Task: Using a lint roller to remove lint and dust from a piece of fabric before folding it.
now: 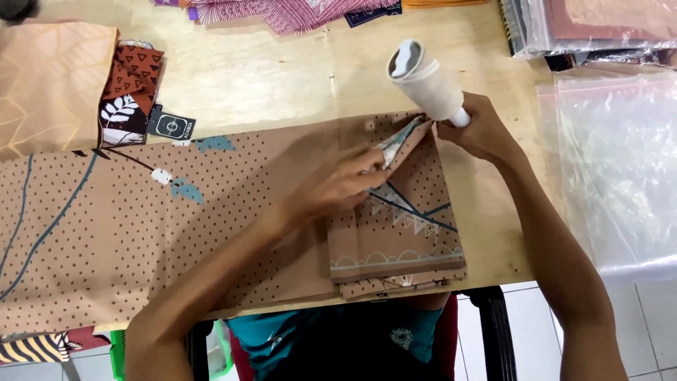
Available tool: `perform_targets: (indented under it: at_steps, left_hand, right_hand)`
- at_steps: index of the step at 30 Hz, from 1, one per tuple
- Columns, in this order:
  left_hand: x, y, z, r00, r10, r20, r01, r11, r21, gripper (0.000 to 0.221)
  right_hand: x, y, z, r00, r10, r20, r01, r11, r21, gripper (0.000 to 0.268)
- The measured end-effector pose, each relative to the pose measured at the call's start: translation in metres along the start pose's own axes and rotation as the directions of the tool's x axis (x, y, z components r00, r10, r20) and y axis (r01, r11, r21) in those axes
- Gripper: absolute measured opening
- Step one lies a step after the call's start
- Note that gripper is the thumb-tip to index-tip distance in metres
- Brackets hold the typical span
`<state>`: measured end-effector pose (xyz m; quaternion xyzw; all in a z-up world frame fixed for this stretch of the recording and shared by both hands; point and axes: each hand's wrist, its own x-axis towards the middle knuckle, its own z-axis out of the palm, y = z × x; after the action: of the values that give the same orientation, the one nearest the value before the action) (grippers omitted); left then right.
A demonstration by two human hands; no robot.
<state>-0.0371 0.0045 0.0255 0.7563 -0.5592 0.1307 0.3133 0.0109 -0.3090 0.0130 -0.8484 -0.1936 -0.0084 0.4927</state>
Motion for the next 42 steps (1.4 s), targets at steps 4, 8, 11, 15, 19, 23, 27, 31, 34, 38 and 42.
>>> perform_targets:
  at_steps: [4, 8, 11, 15, 19, 23, 27, 31, 34, 38, 42]
  left_hand:
    - [-0.013, -0.013, 0.029, 0.997, 0.035, -0.067, -0.036, 0.999, -0.019, 0.015]
    - [-0.006, -0.001, -0.006, 0.956, -0.273, -0.102, 0.25, 0.947, -0.2, 0.011]
    - [-0.004, -0.011, -0.01, 0.818, -0.532, -0.217, 0.498, 0.845, -0.194, 0.021]
    - [-0.015, -0.035, -0.016, 0.727, -0.646, -0.233, 0.615, 0.763, -0.199, 0.016]
    - [-0.015, -0.039, -0.014, 0.691, -0.7, -0.18, 0.683, 0.714, -0.155, 0.017]
    - [-0.014, -0.031, -0.015, 0.691, -0.712, -0.122, 0.705, 0.702, -0.103, 0.02]
    - [-0.015, -0.038, -0.009, 0.679, -0.723, -0.128, 0.71, 0.691, -0.135, 0.015]
    - [-0.013, -0.034, -0.014, 0.676, -0.722, -0.146, 0.704, 0.691, -0.161, 0.008]
    - [-0.013, -0.034, -0.017, 0.679, -0.726, -0.113, 0.711, 0.688, -0.146, 0.016]
    - [-0.011, -0.035, -0.019, 0.676, -0.731, -0.097, 0.709, 0.68, -0.186, 0.017]
    - [-0.006, -0.017, -0.027, 0.699, -0.706, -0.114, 0.691, 0.708, -0.147, 0.03]
  right_hand:
    - [0.004, -0.018, 0.005, 0.995, -0.096, 0.011, 0.096, 0.993, -0.07, 0.009]
    - [0.008, -0.007, 0.008, 0.992, -0.13, 0.001, 0.129, 0.985, -0.111, 0.01]
    - [0.012, -0.025, 0.015, 0.986, -0.132, -0.101, 0.118, 0.984, -0.136, 0.003]
    - [0.017, 0.003, 0.024, 0.978, -0.124, -0.169, 0.1, 0.985, -0.142, 0.009]
    - [0.022, -0.005, 0.027, 0.972, -0.123, -0.202, 0.062, 0.957, -0.284, 0.016]
    - [0.021, -0.011, 0.031, 0.965, -0.139, -0.225, 0.047, 0.927, -0.373, 0.009]
    - [0.02, -0.003, 0.032, 0.965, -0.111, -0.238, 0.02, 0.934, -0.356, 0.009]
    - [0.023, 0.007, 0.033, 0.962, -0.059, -0.267, -0.036, 0.94, -0.338, 0.007]
    - [0.023, 0.014, 0.033, 0.961, -0.039, -0.274, -0.063, 0.934, -0.353, 0.011]
    - [0.025, -0.006, 0.035, 0.959, -0.086, -0.272, -0.022, 0.929, -0.371, 0.007]
    - [0.024, -0.009, 0.033, 0.955, -0.074, -0.286, -0.036, 0.931, -0.362, 0.022]
